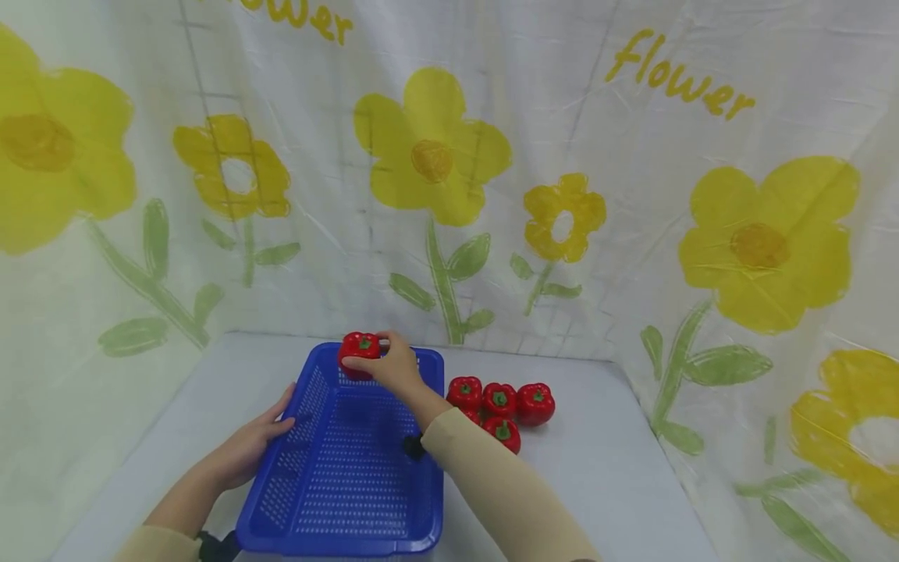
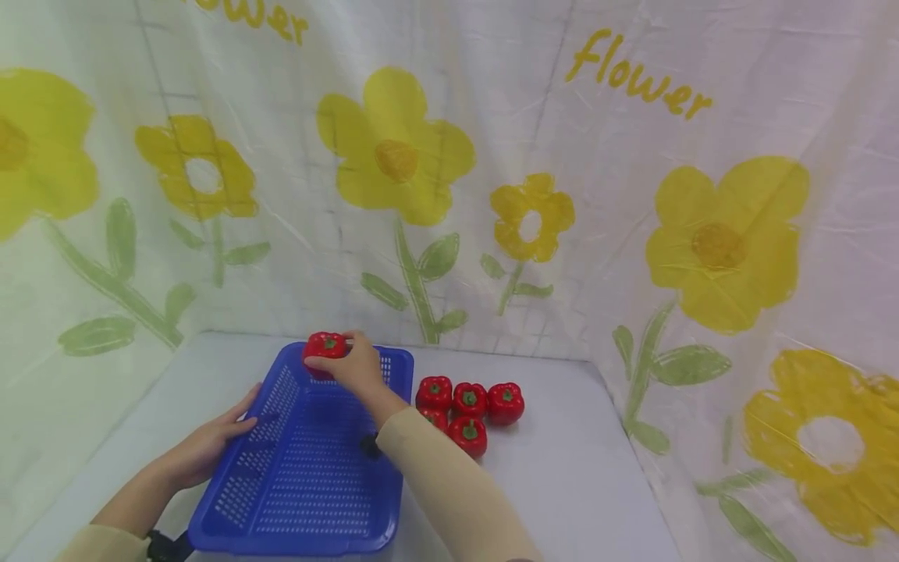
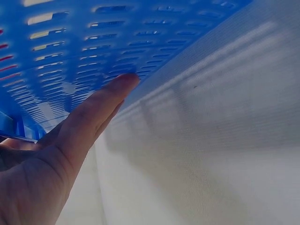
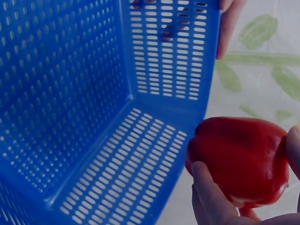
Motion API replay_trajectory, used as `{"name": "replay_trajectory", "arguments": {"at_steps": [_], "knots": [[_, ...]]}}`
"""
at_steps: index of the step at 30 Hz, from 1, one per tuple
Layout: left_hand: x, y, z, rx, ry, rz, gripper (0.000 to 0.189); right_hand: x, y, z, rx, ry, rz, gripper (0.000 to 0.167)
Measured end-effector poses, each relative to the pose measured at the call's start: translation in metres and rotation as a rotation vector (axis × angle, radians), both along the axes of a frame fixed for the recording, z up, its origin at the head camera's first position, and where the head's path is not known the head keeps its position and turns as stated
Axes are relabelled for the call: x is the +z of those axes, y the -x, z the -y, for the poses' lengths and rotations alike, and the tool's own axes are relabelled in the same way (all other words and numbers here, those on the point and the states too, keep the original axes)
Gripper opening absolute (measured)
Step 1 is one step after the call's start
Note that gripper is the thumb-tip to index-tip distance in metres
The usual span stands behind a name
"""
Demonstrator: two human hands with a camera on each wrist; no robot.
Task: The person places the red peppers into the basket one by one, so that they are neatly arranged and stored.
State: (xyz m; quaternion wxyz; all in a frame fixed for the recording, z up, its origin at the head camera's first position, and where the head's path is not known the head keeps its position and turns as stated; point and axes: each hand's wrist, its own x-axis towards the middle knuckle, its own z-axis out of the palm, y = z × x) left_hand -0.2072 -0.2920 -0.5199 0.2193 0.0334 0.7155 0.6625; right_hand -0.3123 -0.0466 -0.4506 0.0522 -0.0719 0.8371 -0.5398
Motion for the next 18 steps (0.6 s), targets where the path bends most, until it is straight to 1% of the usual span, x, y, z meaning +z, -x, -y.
{"name": "replay_trajectory", "arguments": {"at_steps": [4, 9, 14, 18], "knots": [[0.001, -0.001, 0.001, 0.017, 0.003, 0.008, 0.067, -0.004, 0.001, 0.010, 0.000, 0.002, 0.009, 0.076], [-0.001, -0.001, 0.002, 0.013, 0.011, 0.007, 0.067, -0.011, 0.002, 0.021, -0.019, 0.011, 0.042, 0.077], [-0.001, 0.001, 0.002, -0.001, 0.027, -0.012, 0.067, -0.018, 0.003, 0.029, -0.044, 0.023, 0.044, 0.077], [-0.001, 0.001, 0.001, -0.001, 0.030, -0.017, 0.067, -0.023, 0.004, 0.034, -0.066, 0.028, 0.045, 0.076]]}}
